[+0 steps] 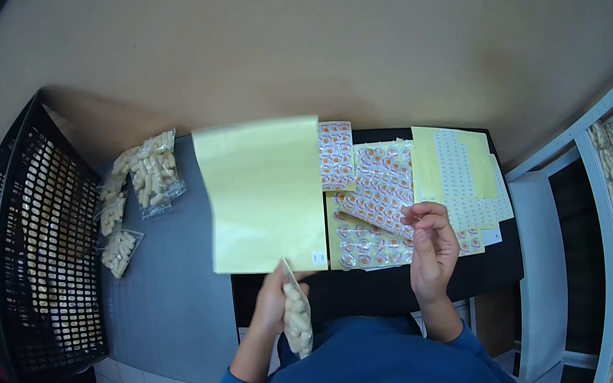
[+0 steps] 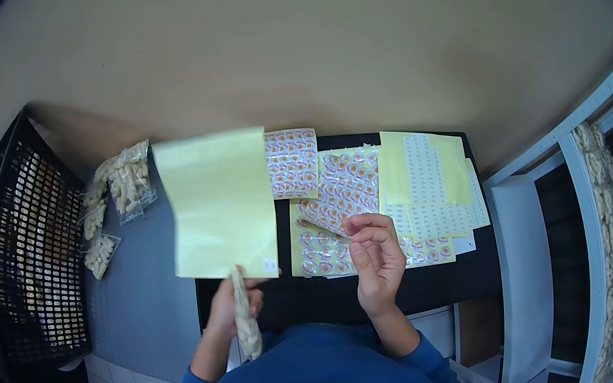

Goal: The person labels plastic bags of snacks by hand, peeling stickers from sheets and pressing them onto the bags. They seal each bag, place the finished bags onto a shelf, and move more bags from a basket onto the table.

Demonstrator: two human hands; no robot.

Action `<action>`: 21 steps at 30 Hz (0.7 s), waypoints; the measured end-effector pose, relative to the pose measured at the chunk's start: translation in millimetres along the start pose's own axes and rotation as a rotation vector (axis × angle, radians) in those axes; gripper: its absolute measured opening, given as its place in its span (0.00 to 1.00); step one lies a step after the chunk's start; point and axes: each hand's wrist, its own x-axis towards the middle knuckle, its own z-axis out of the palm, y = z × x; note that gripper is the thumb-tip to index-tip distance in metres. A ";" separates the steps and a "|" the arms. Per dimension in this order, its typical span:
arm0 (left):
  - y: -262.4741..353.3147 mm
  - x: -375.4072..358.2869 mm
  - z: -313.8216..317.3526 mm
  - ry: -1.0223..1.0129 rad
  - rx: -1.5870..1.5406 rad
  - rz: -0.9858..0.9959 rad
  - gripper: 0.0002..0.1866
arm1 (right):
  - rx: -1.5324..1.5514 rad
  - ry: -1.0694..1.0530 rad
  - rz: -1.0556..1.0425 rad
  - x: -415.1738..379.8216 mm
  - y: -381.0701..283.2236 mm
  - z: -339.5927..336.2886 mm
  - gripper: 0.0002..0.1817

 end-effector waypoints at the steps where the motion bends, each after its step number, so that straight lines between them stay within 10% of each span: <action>1: -14.1 5.6 -3.5 0.017 0.014 -0.030 0.32 | -0.024 0.003 0.042 -3.8 2.7 -3.4 0.03; 6: -54.8 18.8 -25.1 0.094 -0.044 -0.190 0.35 | -0.038 0.049 0.126 -18.0 11.7 -8.0 0.03; 10: -60.8 21.1 -37.1 -0.397 -0.620 -0.663 0.32 | -0.025 0.066 0.181 -25.8 15.4 -10.5 0.03; 16: 15.5 12.6 11.6 0.074 -0.144 -0.012 0.18 | -0.028 0.081 0.210 -18.8 15.3 -10.5 0.04; 21: 55.4 23.8 54.8 -0.018 0.226 0.739 0.13 | -0.066 0.001 0.053 16.2 -11.2 10.1 0.04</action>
